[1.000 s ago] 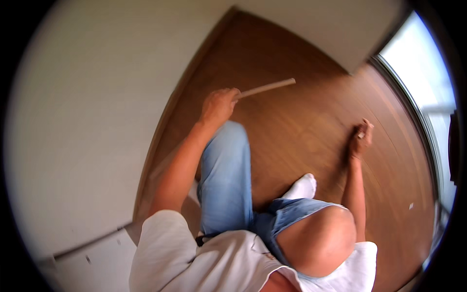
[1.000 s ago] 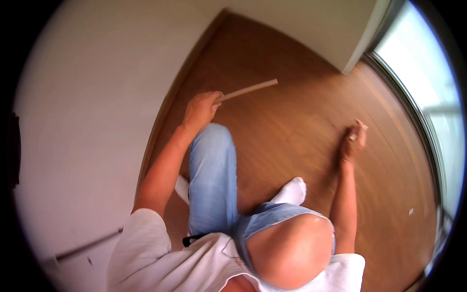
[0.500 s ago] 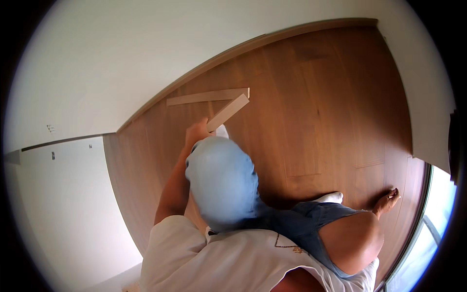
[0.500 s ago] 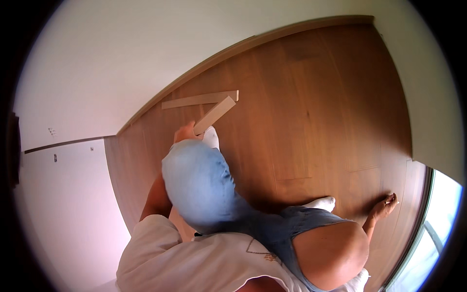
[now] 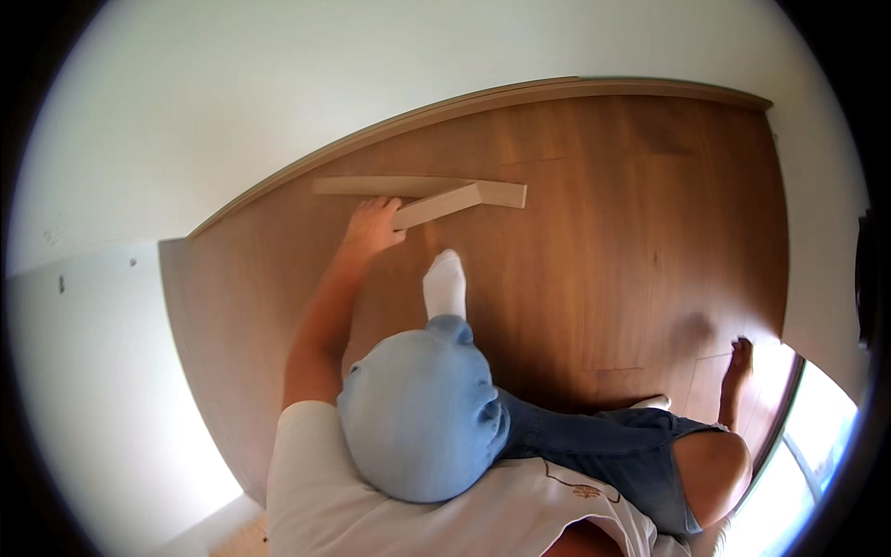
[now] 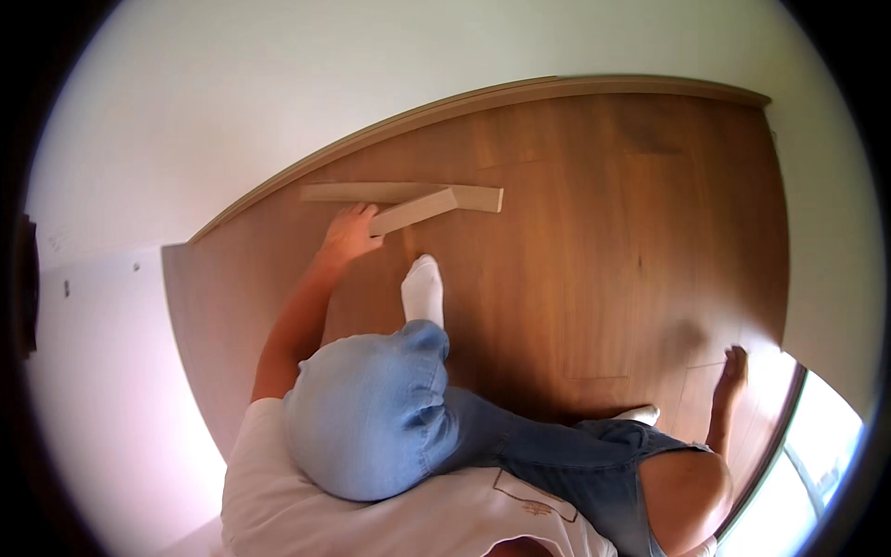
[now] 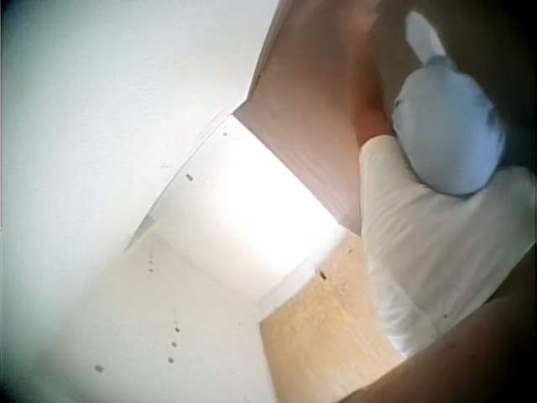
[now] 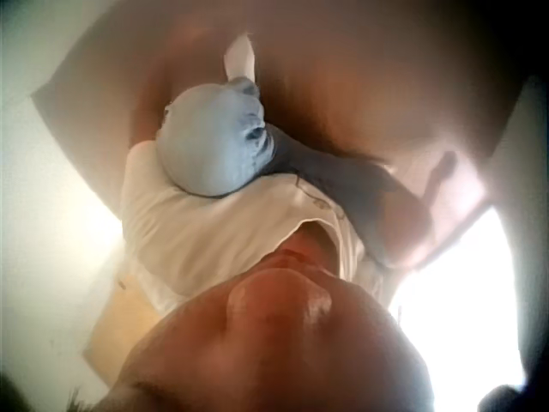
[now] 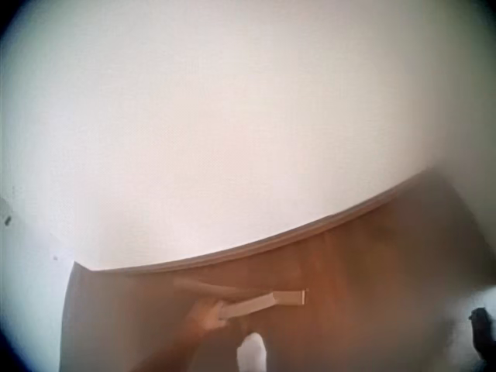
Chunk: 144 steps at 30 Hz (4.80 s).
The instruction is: The person cuts wood strips using a miter saw, carries the cut pieces into a room with wood flooring, and positions them against the wall base, marking measurements with a pencil.
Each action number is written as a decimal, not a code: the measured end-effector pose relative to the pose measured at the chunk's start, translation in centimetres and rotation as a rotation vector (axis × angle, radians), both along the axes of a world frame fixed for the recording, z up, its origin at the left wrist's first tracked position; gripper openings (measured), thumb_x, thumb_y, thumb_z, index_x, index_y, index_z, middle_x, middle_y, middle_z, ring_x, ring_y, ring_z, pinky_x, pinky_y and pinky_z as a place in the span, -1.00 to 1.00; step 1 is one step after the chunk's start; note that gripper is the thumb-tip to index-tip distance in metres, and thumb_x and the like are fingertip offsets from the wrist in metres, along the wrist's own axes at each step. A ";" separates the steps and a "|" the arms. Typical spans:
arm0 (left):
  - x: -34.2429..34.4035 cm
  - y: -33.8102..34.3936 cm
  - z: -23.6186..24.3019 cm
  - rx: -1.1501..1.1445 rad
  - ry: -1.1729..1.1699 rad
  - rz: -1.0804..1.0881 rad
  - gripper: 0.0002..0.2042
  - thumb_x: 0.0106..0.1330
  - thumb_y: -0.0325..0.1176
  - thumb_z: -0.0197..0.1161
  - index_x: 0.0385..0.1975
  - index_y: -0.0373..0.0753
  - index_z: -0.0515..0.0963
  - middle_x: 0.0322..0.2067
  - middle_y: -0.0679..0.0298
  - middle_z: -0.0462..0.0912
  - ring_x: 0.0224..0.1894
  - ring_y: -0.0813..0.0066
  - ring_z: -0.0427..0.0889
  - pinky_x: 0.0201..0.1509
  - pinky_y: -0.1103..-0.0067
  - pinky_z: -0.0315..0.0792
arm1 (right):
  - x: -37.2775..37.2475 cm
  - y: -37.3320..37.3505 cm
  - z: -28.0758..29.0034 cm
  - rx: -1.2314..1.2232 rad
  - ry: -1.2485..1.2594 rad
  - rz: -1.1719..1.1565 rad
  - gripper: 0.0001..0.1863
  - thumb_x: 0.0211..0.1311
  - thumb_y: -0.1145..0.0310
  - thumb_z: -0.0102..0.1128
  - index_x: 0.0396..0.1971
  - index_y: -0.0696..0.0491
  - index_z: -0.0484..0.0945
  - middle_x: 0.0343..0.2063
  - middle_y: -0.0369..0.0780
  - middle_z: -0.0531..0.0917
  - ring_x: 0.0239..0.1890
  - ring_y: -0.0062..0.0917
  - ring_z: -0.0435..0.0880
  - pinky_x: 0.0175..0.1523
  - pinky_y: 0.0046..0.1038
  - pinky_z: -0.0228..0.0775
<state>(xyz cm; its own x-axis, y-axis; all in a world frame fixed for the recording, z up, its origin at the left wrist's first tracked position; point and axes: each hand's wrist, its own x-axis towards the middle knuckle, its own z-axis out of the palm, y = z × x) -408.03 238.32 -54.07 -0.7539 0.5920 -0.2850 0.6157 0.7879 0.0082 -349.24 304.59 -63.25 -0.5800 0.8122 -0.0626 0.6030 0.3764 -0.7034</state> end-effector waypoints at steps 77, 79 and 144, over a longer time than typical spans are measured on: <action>7.8 14.5 -3.2 -0.036 -0.357 -0.436 -0.49 -0.06 -0.37 0.49 -0.09 -0.31 0.45 0.05 -0.02 0.35 0.08 -0.12 0.51 0.09 0.17 0.51 | -7.5 4.2 1.9 -0.006 0.519 -0.838 -0.64 0.11 0.40 0.54 -0.14 0.18 0.59 -0.41 -0.26 0.57 -0.37 -0.62 0.57 -0.25 -0.51 0.56; 7.6 14.0 -3.6 -0.042 -0.354 -0.435 -0.49 -0.07 -0.37 0.49 -0.10 -0.32 0.44 0.05 -0.02 0.35 0.08 -0.13 0.50 0.10 0.18 0.51 | -7.8 4.3 1.2 0.059 0.556 -0.862 -0.63 0.08 0.40 0.56 -0.17 0.17 0.59 -0.42 -0.28 0.55 -0.35 -0.60 0.53 -0.22 -0.53 0.48; -3.1 7.2 -3.0 0.050 -0.412 -0.217 -0.62 0.00 -0.23 0.46 -0.20 -0.16 0.51 -0.13 0.05 0.65 -0.14 0.10 0.71 -0.12 0.30 0.61 | -38.2 -13.4 13.9 -0.506 -0.300 0.356 -0.66 0.41 0.25 0.29 0.00 0.18 0.60 -0.11 -0.19 0.56 -0.11 -0.55 0.60 -0.05 -0.35 0.69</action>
